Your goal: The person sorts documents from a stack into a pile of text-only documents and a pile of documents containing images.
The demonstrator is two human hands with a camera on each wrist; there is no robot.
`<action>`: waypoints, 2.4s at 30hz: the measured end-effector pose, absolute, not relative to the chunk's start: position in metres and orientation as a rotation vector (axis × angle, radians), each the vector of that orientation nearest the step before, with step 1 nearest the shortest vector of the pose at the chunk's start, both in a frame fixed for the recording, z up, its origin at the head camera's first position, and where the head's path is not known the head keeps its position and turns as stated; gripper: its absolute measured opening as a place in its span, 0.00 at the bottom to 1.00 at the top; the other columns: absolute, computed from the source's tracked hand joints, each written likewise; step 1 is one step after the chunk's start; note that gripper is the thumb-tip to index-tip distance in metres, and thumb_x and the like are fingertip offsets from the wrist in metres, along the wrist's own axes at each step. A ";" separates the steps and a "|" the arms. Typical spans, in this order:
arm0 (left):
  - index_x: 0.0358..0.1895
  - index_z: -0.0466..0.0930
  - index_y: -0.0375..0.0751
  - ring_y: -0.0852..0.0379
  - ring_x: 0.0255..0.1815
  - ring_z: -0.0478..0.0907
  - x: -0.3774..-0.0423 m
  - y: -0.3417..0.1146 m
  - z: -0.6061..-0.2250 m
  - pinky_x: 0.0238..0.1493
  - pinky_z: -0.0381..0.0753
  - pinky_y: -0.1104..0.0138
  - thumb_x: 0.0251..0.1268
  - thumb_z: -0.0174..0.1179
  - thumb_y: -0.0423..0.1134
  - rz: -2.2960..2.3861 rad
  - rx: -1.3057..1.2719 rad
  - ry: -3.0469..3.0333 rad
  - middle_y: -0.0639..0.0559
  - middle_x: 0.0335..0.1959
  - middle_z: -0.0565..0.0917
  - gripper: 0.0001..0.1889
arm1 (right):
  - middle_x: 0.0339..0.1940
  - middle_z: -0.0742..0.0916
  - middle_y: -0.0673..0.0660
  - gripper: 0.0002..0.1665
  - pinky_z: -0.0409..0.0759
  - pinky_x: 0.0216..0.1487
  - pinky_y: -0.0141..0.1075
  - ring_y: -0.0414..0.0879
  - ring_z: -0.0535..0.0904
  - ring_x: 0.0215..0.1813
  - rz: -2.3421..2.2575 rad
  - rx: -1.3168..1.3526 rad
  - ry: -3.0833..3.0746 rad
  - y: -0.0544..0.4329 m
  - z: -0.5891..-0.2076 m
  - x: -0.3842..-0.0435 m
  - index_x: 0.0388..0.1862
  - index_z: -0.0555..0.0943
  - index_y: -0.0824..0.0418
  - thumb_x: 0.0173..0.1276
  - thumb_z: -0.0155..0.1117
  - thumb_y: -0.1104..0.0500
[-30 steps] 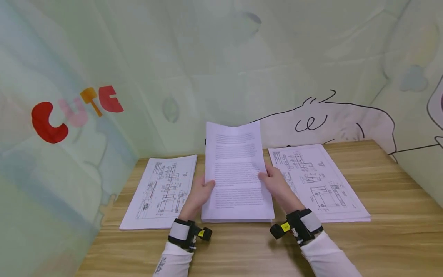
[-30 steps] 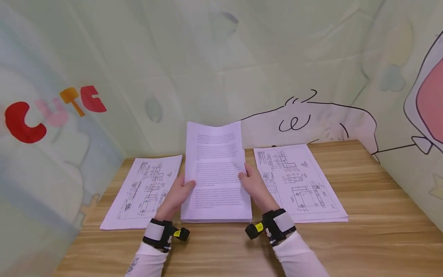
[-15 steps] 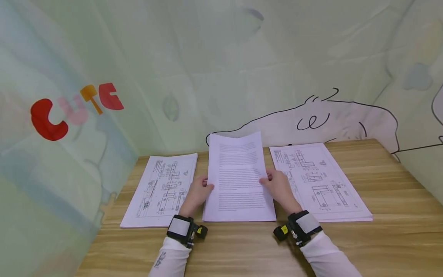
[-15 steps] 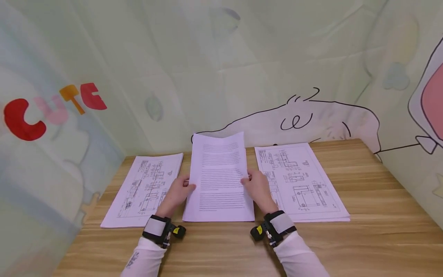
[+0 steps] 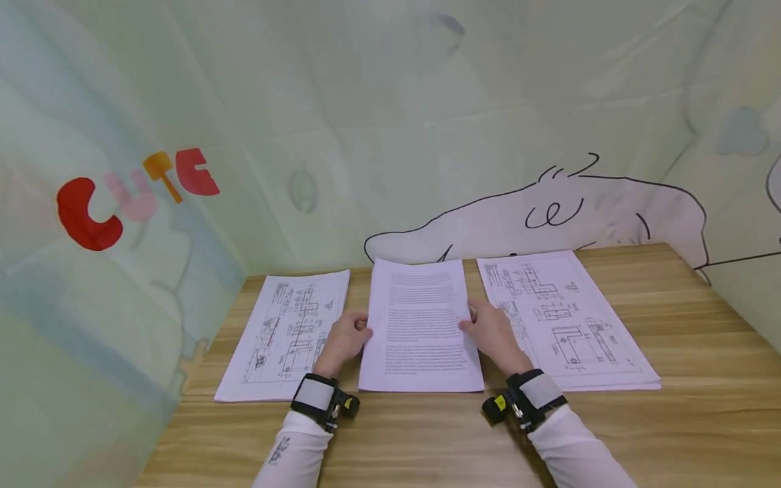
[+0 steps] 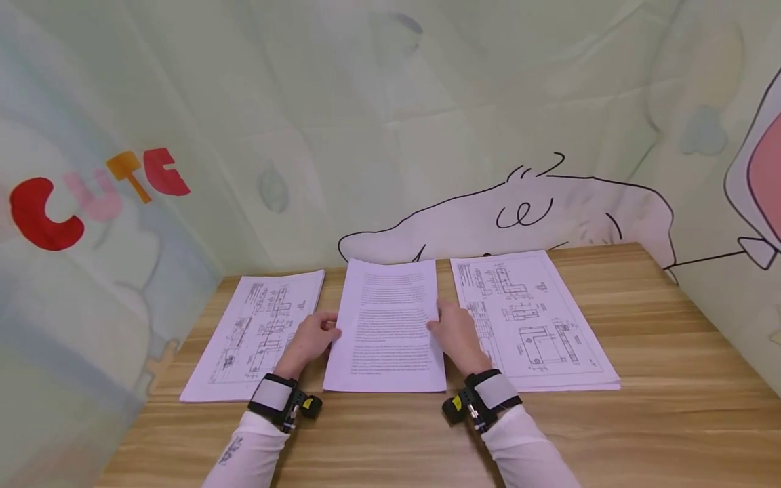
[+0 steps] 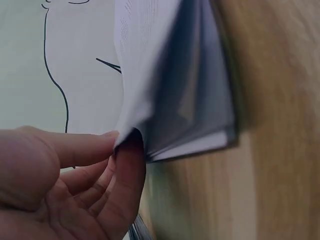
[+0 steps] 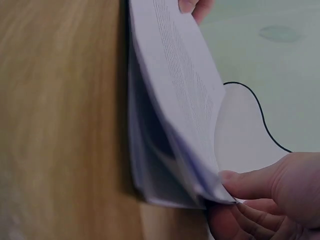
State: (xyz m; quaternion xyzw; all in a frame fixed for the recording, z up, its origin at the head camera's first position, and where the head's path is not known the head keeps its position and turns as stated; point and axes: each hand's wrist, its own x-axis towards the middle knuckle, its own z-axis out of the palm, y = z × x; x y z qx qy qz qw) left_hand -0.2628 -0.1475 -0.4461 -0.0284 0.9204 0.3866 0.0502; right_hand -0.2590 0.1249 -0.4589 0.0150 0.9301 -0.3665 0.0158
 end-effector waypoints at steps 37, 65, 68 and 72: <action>0.64 0.77 0.41 0.49 0.41 0.84 -0.224 -0.173 -0.392 0.32 0.76 0.66 0.71 0.55 0.46 0.952 -0.003 3.124 0.43 0.48 0.87 0.22 | 0.16 0.78 0.54 0.23 0.61 0.17 0.30 0.40 0.65 0.16 -1.140 -0.240 3.001 0.116 -0.434 -0.247 0.62 0.80 0.61 0.73 0.58 0.53; 0.69 0.55 0.13 0.24 0.70 0.62 -0.232 -0.311 -0.428 0.70 0.65 0.40 0.68 0.48 0.43 0.521 -0.353 2.966 0.16 0.69 0.60 0.36 | 0.74 0.72 0.67 0.39 0.79 0.64 0.48 0.61 0.72 0.72 -1.779 -0.310 2.212 -0.027 -0.445 -0.232 0.79 0.58 0.62 0.74 0.56 0.52; 0.71 0.46 0.12 0.22 0.74 0.53 -0.233 -0.317 -0.434 0.74 0.58 0.39 0.70 0.47 0.43 0.532 -0.389 2.934 0.15 0.72 0.52 0.40 | 0.75 0.70 0.68 0.41 0.78 0.65 0.48 0.61 0.74 0.70 -1.783 -0.272 2.119 -0.039 -0.452 -0.232 0.79 0.56 0.64 0.74 0.56 0.51; 0.72 0.44 0.13 0.22 0.75 0.50 -0.234 -0.322 -0.441 0.75 0.56 0.38 0.71 0.46 0.43 0.534 -0.386 2.919 0.15 0.73 0.49 0.40 | 0.76 0.68 0.69 0.42 0.76 0.67 0.49 0.61 0.76 0.67 -1.812 -0.217 2.000 -0.051 -0.459 -0.232 0.79 0.54 0.68 0.74 0.55 0.52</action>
